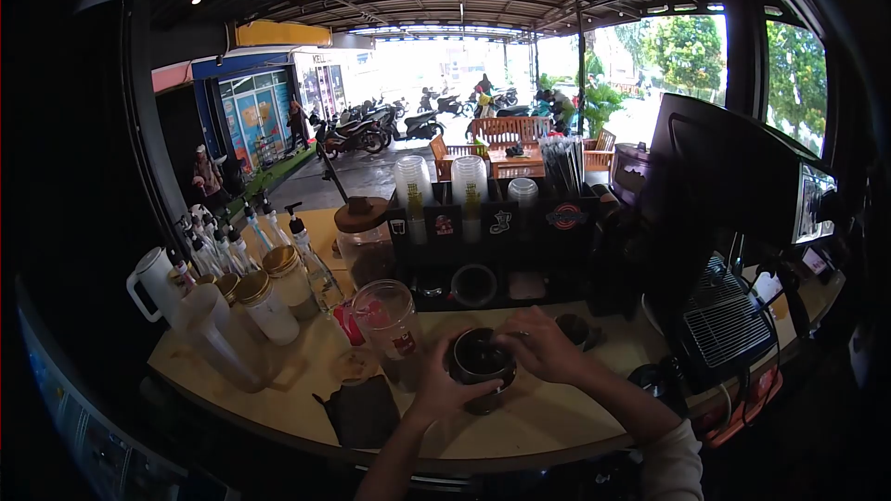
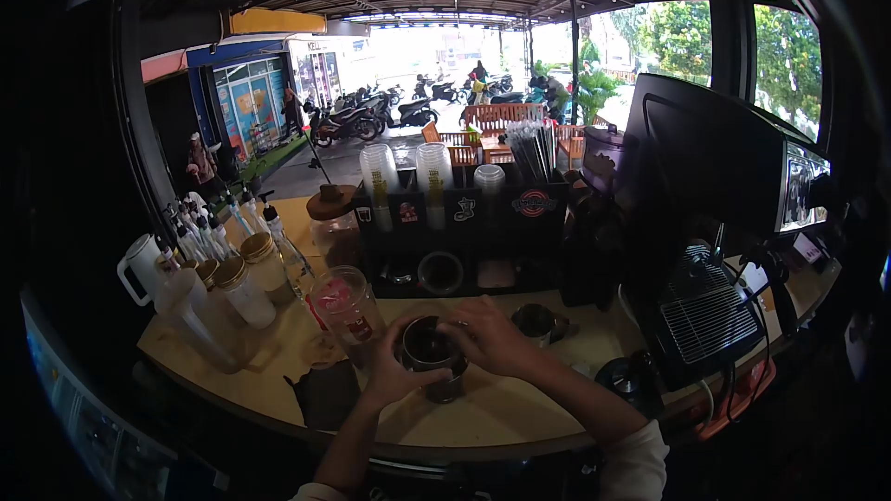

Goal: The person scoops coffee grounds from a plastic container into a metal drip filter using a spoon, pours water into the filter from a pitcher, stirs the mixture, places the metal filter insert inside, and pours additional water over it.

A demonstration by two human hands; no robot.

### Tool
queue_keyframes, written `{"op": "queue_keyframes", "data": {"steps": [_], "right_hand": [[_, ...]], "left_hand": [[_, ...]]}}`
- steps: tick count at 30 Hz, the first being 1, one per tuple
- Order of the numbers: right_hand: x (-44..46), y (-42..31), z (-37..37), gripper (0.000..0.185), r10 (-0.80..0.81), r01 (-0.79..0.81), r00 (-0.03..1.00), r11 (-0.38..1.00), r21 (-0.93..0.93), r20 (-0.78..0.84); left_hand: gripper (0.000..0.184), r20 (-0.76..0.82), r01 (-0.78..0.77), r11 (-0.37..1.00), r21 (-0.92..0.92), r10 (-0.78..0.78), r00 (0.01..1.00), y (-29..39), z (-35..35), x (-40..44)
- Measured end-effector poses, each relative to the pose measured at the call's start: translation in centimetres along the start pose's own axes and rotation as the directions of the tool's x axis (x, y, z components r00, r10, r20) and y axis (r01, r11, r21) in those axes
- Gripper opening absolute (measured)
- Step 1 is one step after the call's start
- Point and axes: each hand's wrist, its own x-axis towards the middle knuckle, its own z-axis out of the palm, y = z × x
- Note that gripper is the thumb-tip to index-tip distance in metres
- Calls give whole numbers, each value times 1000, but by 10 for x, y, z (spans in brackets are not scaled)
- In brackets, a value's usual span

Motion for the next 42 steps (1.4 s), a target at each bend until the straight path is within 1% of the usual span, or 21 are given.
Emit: {"op": "queue_keyframes", "data": {"steps": [4,7,9,10,12,13,15,16,18,19,21,25,27,30,32,34,36,37,38,40,42], "right_hand": [[2,-4,-1,7,-17,18,1000,999,28,-24],[5,-2,-2,7,51,-49,998,998,-50,37],[4,-6,1,7,-22,22,1000,999,27,-7],[5,-7,-1,7,-24,24,1000,999,30,-2],[7,-11,-5,7,-28,31,999,997,-70,42],[7,-12,-4,7,-32,35,998,998,-60,50],[7,-14,-2,7,33,-32,999,999,-23,21],[7,-14,-2,7,25,-25,999,1000,-16,30],[7,-12,-2,7,-79,81,996,996,-36,46],[7,-11,-3,7,-83,84,995,996,-29,51],[7,-8,-1,9,-23,24,1000,998,-56,20],[4,-12,-2,9,11,-10,999,1000,-13,41],[5,-9,-2,9,-4,5,1000,998,-64,24],[3,-10,-3,9,44,-44,999,999,-28,16],[1,-10,-5,9,36,-36,999,999,-27,9],[1,-7,-3,10,35,-35,999,999,-22,3],[2,-2,-1,9,-5,2,999,998,-68,-34],[2,-3,0,8,7,-7,1000,999,-43,-11],[3,-4,-1,8,27,-27,1000,999,-42,-9],[0,-5,-4,7,-4,6,1000,995,-100,16],[4,-6,-4,7,1,0,1000,995,-103,5]], "left_hand": [[88,39,-3,1000,5,2,999,-2,-3,1],[89,71,16,999,-33,-13,997,1,-5,2],[88,96,0,999,-36,3,995,0,-7,1],[88,90,2,999,-37,1,996,0,-6,0],[88,39,-42,999,-31,44,998,0,0,-2],[88,28,-35,999,-27,36,999,1,2,-4],[86,-85,-148,946,289,179,980,2,7,-4],[86,-96,-142,945,294,177,980,1,10,-5],[82,-137,-30,966,256,67,988,0,14,-7],[78,-119,-1,971,239,30,992,-3,12,-6],[78,-123,-20,975,222,49,991,-2,9,-5],[78,-116,-71,987,141,87,989,-6,6,-7],[79,-101,-65,987,148,80,992,-9,4,-7],[80,-73,-51,991,127,60,996,-11,0,-6],[81,-63,-34,995,98,40,997,-14,-1,-5],[81,-27,-16,990,142,20,999,-17,-3,-4],[82,-37,9,989,144,-3,999,-14,-4,-5],[82,-43,21,989,147,-15,999,-11,-4,-6],[82,-32,34,990,139,-30,999,-8,-4,-5],[82,-73,64,998,5,-64,995,-7,0,-7],[81,-53,39,999,37,-37,998,-15,-2,-7]]}}
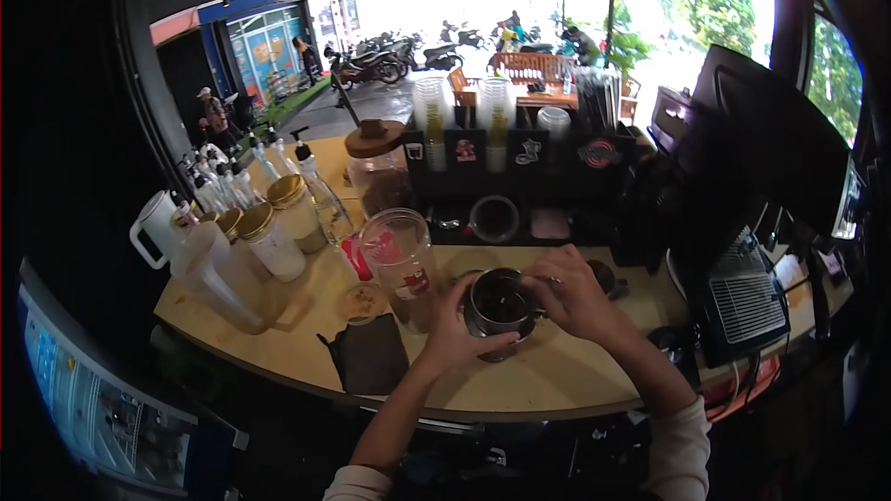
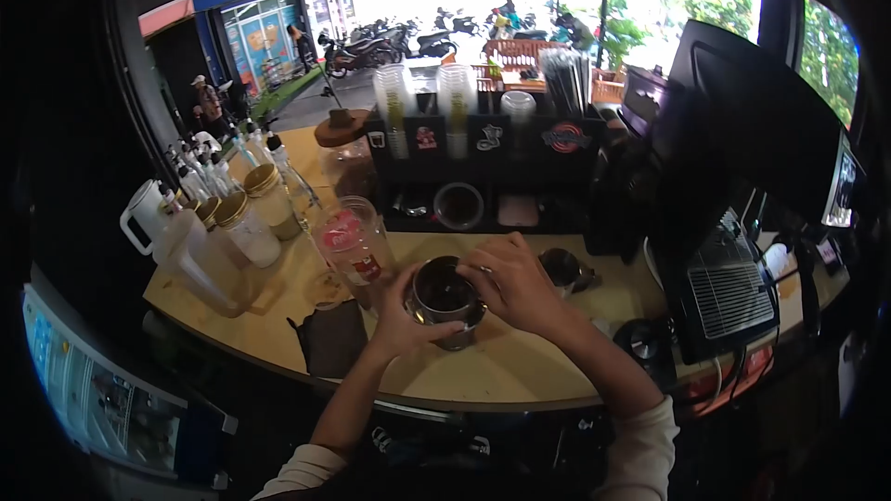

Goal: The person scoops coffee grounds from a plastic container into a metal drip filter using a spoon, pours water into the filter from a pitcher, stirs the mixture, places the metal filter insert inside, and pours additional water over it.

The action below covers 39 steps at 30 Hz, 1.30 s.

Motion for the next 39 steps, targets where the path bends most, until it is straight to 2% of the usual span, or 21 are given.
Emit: {"op": "queue_keyframes", "data": {"steps": [2,7,13,15,19,21,25,27,28,30,33,37,39], "right_hand": [[0,2,3,7,-43,48,998,993,112,-45],[-1,1,-3,7,-48,48,999,999,23,-6],[1,0,1,2,-52,56,998,991,123,-38],[4,2,-2,5,-27,27,1000,999,40,-4],[3,-4,2,8,-54,57,998,991,122,-34],[6,-8,-3,13,-40,44,988,999,27,-146],[4,-9,-9,14,-36,47,991,996,79,-128],[2,-13,-10,13,-86,94,994,985,147,-61],[2,-12,-13,13,-85,93,994,985,147,-63],[3,-8,-19,13,-82,85,991,996,29,-102],[0,-13,-21,13,-51,58,996,994,90,-73],[-2,-10,-19,13,-129,134,988,989,61,-79],[-1,-9,-19,10,8,10,992,991,136,-128]], "left_hand": [[79,18,-16,999,-37,17,1000,0,0,3],[79,13,-5,999,-33,5,1000,3,0,2],[79,17,-18,998,-60,19,1000,-1,0,3],[78,32,-18,1000,-12,18,999,2,-1,5],[78,49,-49,998,41,47,998,10,-2,7],[77,45,-53,997,50,50,998,14,-2,7],[77,45,-49,998,25,48,998,18,-3,9],[77,44,-112,991,75,109,993,23,-6,12],[77,45,-112,991,76,109,993,24,-8,14],[78,87,-205,962,179,192,978,26,-10,18],[78,108,-158,983,93,148,983,19,-12,22],[78,163,-182,971,155,157,974,18,-15,29],[78,181,-198,970,144,171,969,24,-14,31]]}}
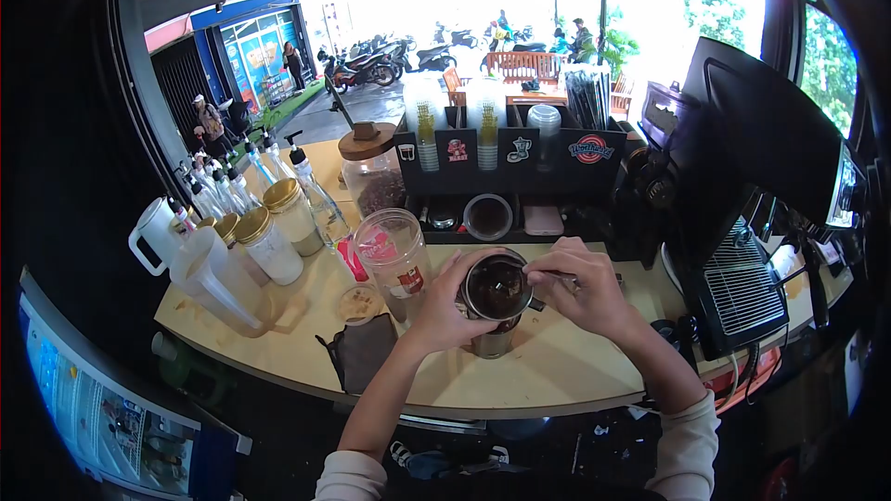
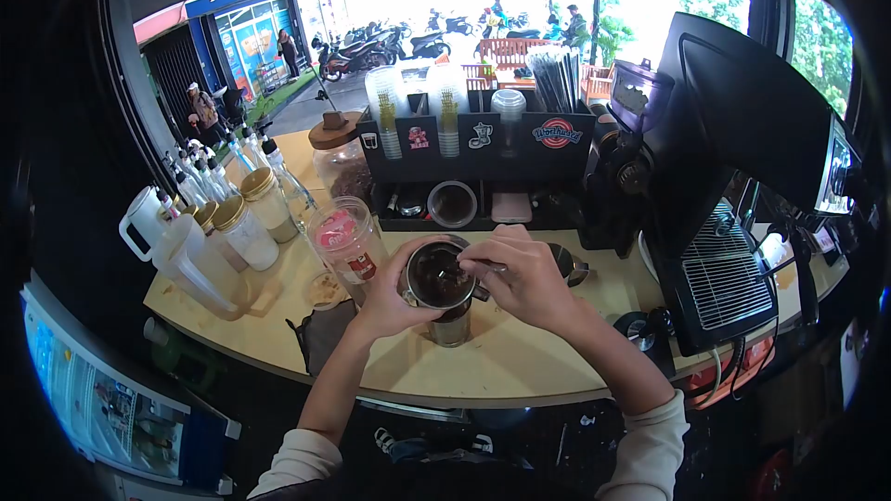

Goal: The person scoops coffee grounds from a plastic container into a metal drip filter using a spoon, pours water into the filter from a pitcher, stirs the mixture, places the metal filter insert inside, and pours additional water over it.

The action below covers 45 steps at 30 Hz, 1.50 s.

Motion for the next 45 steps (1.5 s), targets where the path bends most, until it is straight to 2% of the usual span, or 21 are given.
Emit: {"op": "queue_keyframes", "data": {"steps": [1,3,7,9,10,12,16,19,21,25,27,31,36,40,42,43,45], "right_hand": [[0,-3,1,10,-2,2,1000,1000,0,1],[-3,-11,6,9,82,-94,994,982,166,75],[-4,-10,2,11,119,-132,989,978,164,87],[-1,-8,-1,12,183,-205,973,964,167,139],[-1,-9,0,12,181,-203,974,965,167,139],[-3,-11,4,14,66,-98,976,984,147,209],[6,-11,-6,14,82,-103,973,991,89,217],[7,-7,-7,14,66,-113,948,985,134,311],[8,-8,-9,14,55,-74,969,995,69,239],[13,-8,-9,15,90,-108,978,990,89,191],[10,-9,-4,14,68,-74,964,997,13,255],[20,-4,-13,13,35,-47,970,998,44,241],[26,0,-19,13,-19,11,940,1000,28,340],[26,-3,-18,13,-22,9,937,999,39,350],[23,-5,-7,12,-48,34,904,999,40,425],[23,-3,-7,12,-48,35,905,999,39,423],[24,0,-8,11,-49,30,960,997,74,274]], "left_hand": [[78,-2,-1,1000,1,1,1000,1,0,1],[79,9,30,994,-101,-30,1000,1,0,2],[80,33,8,999,-34,-7,999,3,-2,3],[81,6,2,999,-33,-2,1000,1,-2,2],[81,5,0,999,-32,0,1000,1,-2,3],[81,7,-13,999,-37,13,1000,0,-3,3],[81,-6,11,993,-118,-12,1000,2,-3,1],[80,-4,8,989,-148,-9,1000,0,-6,2],[81,10,-35,998,-48,36,999,-1,-9,2],[81,14,-40,999,-19,40,999,2,-9,3],[81,38,-28,1000,1,27,999,3,-7,3],[81,51,-80,995,54,77,996,5,-9,5],[81,65,-113,982,152,104,992,7,-10,4],[80,68,-100,989,113,93,993,7,-7,2],[80,65,-100,982,157,91,994,13,-4,1],[80,67,-103,982,158,93,993,13,-3,0],[80,43,-56,993,101,52,998,11,-2,0]]}}
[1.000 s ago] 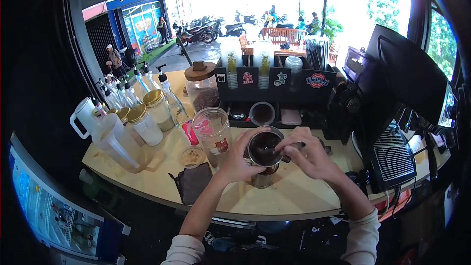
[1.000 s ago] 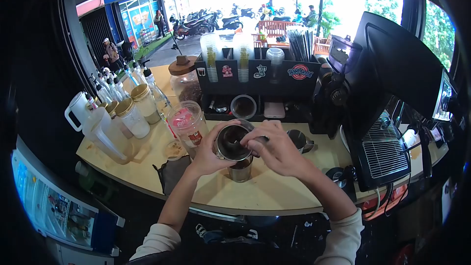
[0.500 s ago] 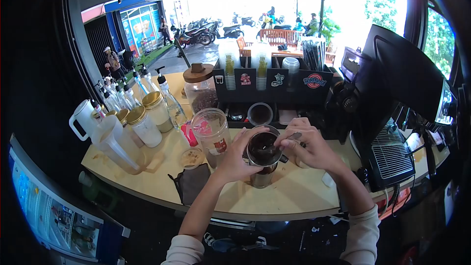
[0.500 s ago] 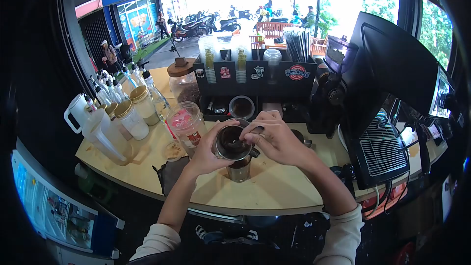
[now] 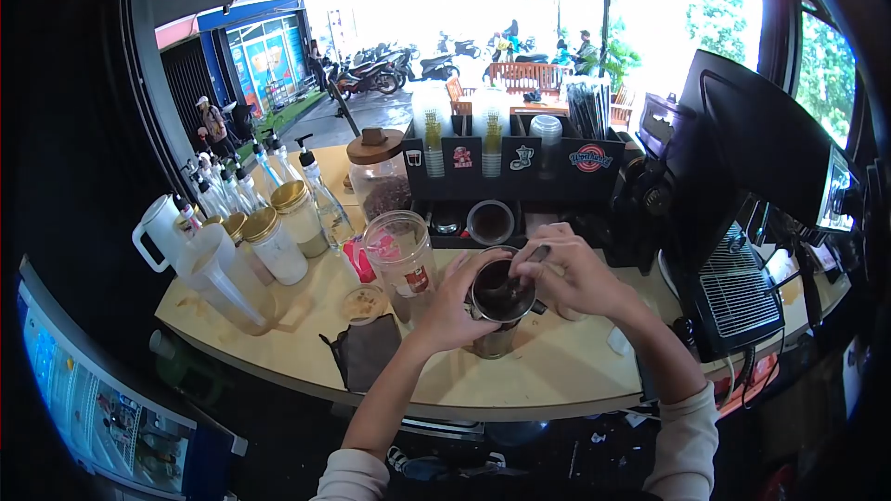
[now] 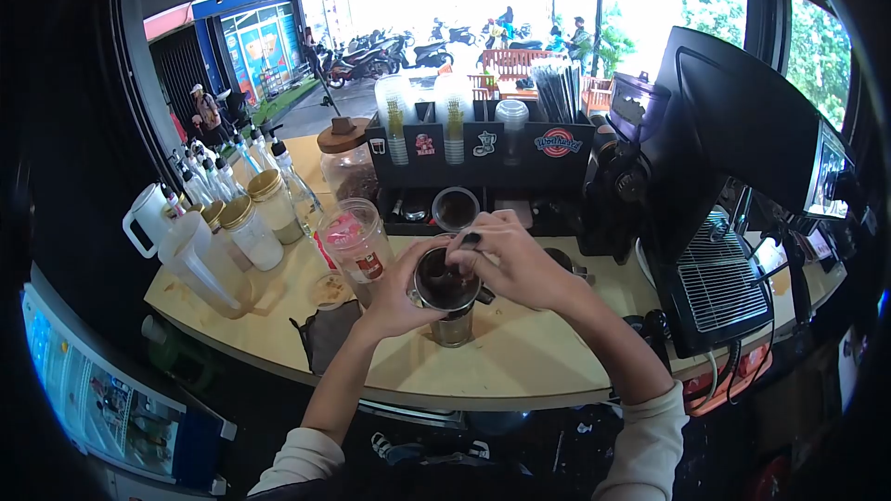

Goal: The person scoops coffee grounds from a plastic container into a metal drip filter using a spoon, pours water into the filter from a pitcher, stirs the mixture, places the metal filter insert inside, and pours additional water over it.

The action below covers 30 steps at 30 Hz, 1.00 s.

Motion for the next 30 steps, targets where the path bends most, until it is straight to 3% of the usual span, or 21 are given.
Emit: {"op": "queue_keyframes", "data": {"steps": [3,8,10,13,19,21,24,27,30], "right_hand": [[-4,-1,4,12,27,-31,996,998,-51,-91],[-3,-7,8,12,34,-38,995,998,-40,-91],[-8,-4,19,9,-54,43,990,995,-88,-128],[-8,-7,14,5,-18,5,991,996,-93,-134],[-12,-8,23,6,-47,28,979,995,-94,-201],[-12,-9,23,7,-55,26,970,992,-126,-239],[-14,-12,27,9,46,-54,971,998,-29,-235],[-16,-8,31,8,-61,30,967,992,-125,-249],[-14,-9,32,8,35,-51,949,998,-43,-314]], "left_hand": [[81,-24,-3,999,-43,2,1000,-6,0,-2],[79,-114,28,998,-56,-34,993,-1,5,-4],[78,-156,34,997,-72,-44,987,-1,8,-5],[77,-230,8,997,-77,-25,973,-4,15,-7],[80,-326,10,1000,2,-9,945,-1,20,-8],[79,-362,-18,991,131,65,930,2,21,-8],[79,-387,6,991,134,47,921,6,24,-8],[81,-385,9,982,191,67,920,7,26,-10],[82,-405,34,974,223,61,912,9,28,-11]]}}
